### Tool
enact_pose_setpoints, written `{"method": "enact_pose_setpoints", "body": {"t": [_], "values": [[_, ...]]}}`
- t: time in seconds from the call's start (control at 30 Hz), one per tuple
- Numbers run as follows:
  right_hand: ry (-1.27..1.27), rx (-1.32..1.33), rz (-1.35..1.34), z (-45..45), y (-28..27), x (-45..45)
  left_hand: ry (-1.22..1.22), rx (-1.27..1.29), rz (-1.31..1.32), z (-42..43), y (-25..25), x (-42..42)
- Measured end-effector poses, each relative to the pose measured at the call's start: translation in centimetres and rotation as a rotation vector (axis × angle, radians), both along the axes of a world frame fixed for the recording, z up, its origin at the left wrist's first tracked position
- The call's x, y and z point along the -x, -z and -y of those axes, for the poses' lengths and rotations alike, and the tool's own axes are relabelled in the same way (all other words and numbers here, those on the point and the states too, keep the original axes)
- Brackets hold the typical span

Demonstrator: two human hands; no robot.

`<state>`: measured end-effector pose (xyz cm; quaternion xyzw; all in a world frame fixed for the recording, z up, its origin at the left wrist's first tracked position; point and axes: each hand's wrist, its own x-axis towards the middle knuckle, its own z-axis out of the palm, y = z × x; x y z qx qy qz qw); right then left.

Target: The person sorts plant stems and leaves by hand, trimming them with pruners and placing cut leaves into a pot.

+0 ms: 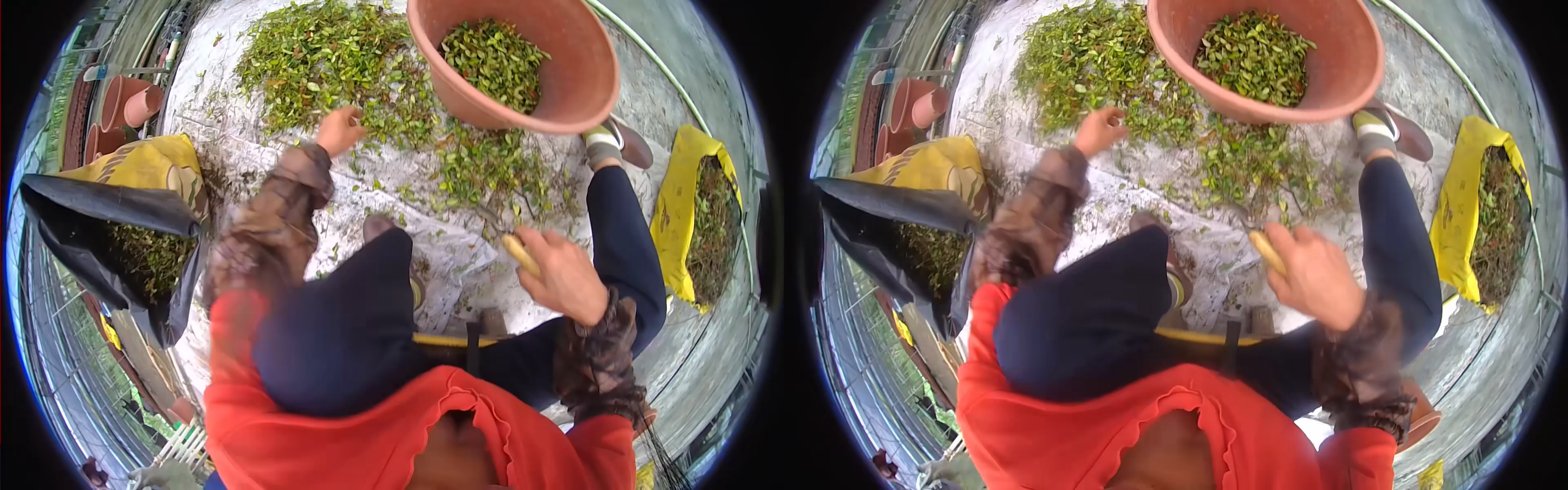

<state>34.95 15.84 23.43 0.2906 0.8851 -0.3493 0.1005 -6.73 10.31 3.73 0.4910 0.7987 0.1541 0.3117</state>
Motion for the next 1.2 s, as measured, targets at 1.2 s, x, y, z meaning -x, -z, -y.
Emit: {"method": "enact_pose_setpoints", "body": {"t": [1.2], "values": [[0.098, 0.209, 0.037, -1.3, 1.8, 2.1, -0.173, -0.785, 0.367, -11.9, -21.4, -9.1]]}}
